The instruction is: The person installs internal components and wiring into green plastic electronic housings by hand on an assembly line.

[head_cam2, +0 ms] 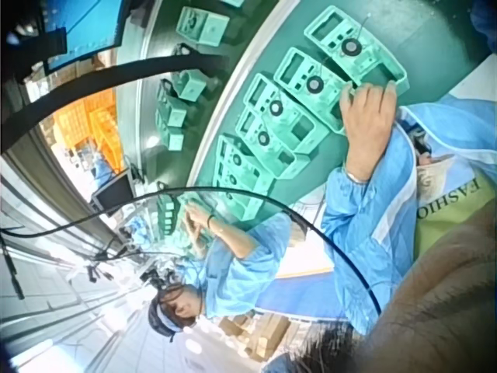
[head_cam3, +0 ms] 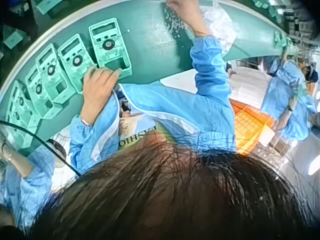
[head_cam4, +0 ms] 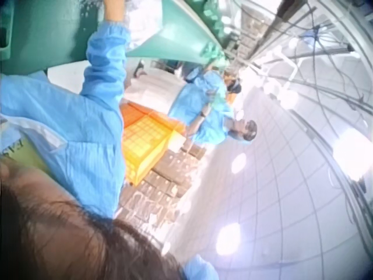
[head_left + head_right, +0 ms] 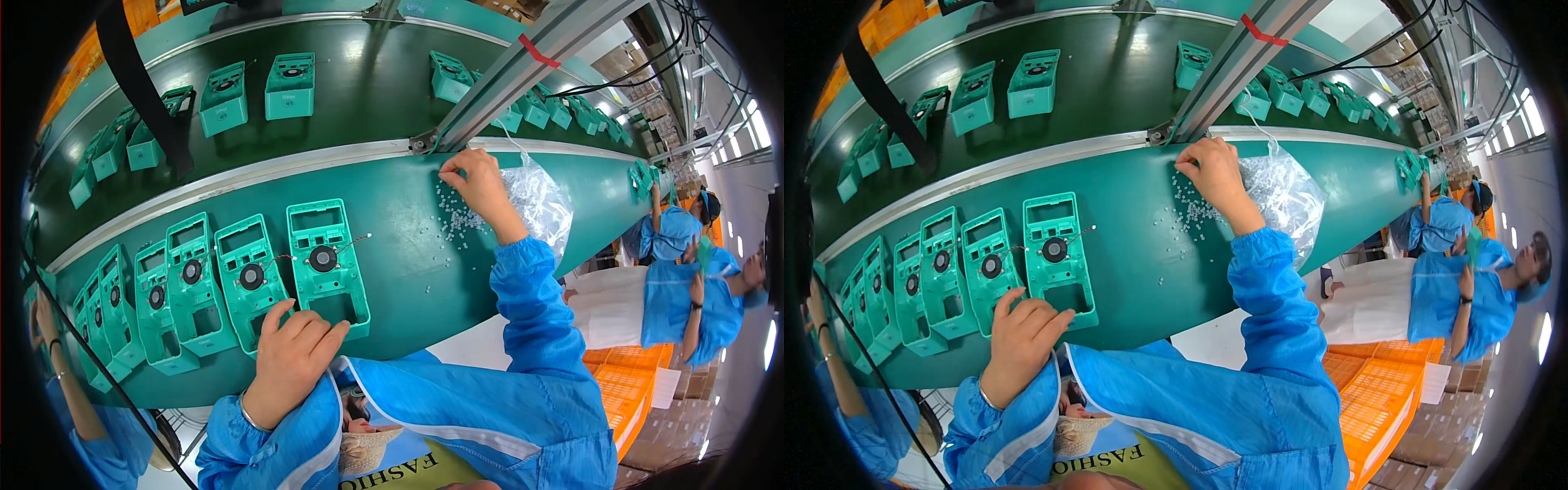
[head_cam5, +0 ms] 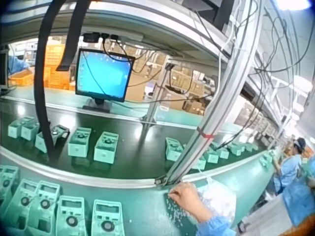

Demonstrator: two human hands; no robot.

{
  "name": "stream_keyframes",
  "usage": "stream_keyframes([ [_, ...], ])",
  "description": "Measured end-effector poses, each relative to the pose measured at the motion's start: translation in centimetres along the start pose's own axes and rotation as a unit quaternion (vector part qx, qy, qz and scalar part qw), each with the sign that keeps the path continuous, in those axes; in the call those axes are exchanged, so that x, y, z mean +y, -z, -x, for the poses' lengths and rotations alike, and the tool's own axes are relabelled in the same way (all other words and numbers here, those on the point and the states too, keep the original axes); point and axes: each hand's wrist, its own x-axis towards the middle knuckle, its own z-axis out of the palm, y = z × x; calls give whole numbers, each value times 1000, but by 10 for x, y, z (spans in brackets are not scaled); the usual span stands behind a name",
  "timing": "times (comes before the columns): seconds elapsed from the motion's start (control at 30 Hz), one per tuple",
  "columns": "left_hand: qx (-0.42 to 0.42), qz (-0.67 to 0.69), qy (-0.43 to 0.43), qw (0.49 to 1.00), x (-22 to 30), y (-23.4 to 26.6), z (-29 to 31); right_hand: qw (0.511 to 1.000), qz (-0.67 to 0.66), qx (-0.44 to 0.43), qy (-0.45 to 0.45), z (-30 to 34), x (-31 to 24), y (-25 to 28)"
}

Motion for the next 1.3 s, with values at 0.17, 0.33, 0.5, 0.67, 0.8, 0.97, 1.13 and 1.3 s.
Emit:
stream_keyframes([
  [0.17,-2,-2,-1,1000,-1,0,0,999,15,27,7,-1,-2,-10],
  [0.33,3,1,2,1000,0,2,-2,999,9,33,4,6,-3,-3],
  [0.5,1,2,1,1000,0,3,-3,996,40,49,65,11,-2,-2],
  [0.67,4,-2,7,1000,-1,4,-2,987,75,62,128,10,-6,-5],
  [0.8,0,2,-4,1000,0,3,-3,968,154,84,177,7,-16,4],
  [0.97,6,-2,-9,1000,2,0,-3,983,31,61,169,-10,-83,15],
  [1.13,87,-73,56,992,6,14,16,928,-262,-93,247,-42,-196,-22],
  [1.3,90,-108,147,979,1,20,37,897,-259,-210,291,-65,-253,-71],
])
